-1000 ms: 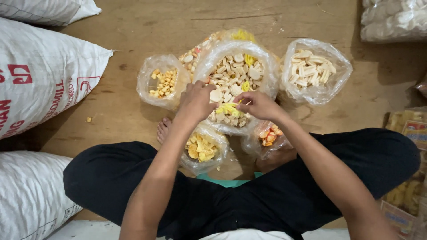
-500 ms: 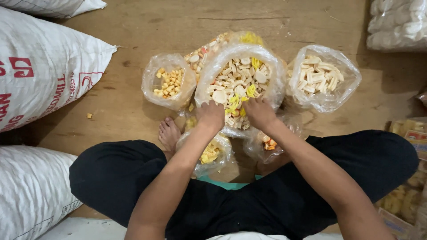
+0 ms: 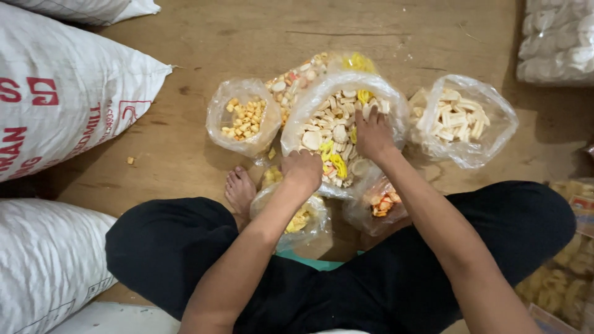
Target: The person sits on the floor and sorts mixed snack pieces by hand into several clear plastic bags. They pick up pieces from a central bag and place them into surrounding bags based on type or color.
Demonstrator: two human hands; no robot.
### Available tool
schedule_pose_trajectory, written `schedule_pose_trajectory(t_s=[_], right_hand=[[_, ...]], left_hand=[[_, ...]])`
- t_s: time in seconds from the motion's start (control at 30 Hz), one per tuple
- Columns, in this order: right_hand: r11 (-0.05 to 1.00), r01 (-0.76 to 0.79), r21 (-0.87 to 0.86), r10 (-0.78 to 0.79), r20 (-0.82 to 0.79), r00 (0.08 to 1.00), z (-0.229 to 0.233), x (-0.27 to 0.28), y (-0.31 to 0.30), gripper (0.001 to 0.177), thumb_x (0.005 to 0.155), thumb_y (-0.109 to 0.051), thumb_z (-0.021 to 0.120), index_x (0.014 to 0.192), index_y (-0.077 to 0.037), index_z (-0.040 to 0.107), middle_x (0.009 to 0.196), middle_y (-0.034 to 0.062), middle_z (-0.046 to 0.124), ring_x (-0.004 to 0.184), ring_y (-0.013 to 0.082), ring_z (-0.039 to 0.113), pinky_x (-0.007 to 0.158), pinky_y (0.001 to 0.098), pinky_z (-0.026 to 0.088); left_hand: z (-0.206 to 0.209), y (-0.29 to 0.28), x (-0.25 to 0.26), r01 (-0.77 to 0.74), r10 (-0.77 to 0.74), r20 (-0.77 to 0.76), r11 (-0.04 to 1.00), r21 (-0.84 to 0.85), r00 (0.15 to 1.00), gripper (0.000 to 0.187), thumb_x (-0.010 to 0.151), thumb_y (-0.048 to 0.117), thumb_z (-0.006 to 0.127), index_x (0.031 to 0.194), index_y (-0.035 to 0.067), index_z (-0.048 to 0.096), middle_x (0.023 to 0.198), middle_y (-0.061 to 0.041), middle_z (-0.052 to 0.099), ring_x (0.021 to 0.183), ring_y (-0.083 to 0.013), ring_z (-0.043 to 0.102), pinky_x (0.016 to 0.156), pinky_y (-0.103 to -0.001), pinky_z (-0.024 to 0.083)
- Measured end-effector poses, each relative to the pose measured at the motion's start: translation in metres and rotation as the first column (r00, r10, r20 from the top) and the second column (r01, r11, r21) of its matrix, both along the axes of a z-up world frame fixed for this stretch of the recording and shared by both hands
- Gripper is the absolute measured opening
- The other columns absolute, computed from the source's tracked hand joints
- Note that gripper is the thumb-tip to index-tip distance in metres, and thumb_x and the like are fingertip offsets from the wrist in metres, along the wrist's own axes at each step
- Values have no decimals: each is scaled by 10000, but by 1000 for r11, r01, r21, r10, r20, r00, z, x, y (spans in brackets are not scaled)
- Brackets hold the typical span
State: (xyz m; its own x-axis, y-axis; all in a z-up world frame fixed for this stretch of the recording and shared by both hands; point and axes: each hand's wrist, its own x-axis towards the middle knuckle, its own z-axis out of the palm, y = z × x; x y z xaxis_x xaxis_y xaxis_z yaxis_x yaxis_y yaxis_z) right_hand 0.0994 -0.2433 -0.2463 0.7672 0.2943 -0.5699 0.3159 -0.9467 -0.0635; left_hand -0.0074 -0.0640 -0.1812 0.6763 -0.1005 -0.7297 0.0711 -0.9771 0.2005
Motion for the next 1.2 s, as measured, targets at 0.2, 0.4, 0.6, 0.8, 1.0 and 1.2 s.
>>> schedule_pose_trajectory(t_s=[0.2,0.4,0.6,0.8,1.0,1.2], right_hand=[[997,-40,60,35,71,997,-51,18,-14,560,842,-165,668,1399,-152,614,1418,296,445,1185,529,593,889,567,576],[960,28,279,-67,129,989,-39,26,0,404,849,-163,727,1253,-155,719,1386,216,474,1219,464,596,905,547,585],[956,-237,171,206,178,962,1,-15,24,425,838,-190,752,1259,-151,706,1327,211,467,1138,479,629,853,512,623],[960,-105,259,97,47,994,-38,10,7,551,779,-214,828,1308,-196,677,1329,219,498,1127,506,649,863,560,606],[756,0,655,-85,98,992,43,13,14,540,764,-286,889,1237,-99,706,1180,230,683,1100,435,677,936,494,570],[509,400,763,-350,-241,905,142,-19,20,567,722,-144,895,1255,-172,705,1034,170,715,890,242,746,758,309,650]], left_hand=[[1,5,3,-30,30,28,999,-10,999,383,944,104,503,1271,41,694,1143,-226,693,1119,-458,650,796,-612,549],[33,8,5,-35,35,5,999,9,999,399,969,105,453,1290,27,677,1169,-225,692,1150,-457,638,871,-604,516],[23,15,10,-40,40,-34,999,7,999,397,978,133,454,1287,54,690,1215,-202,698,1184,-438,636,876,-594,525],[4,31,20,-120,128,71,987,-105,989,439,945,241,582,1335,52,652,1235,-257,667,1176,-489,625,892,-638,525],[64,28,36,-251,358,157,849,-464,921,483,959,225,617,1411,54,605,1323,-272,612,1270,-507,564,996,-663,487],[69,17,45,-480,678,-42,474,-738,734,589,925,359,716,1451,145,559,1389,-263,595,1294,-464,576,1050,-526,522]])
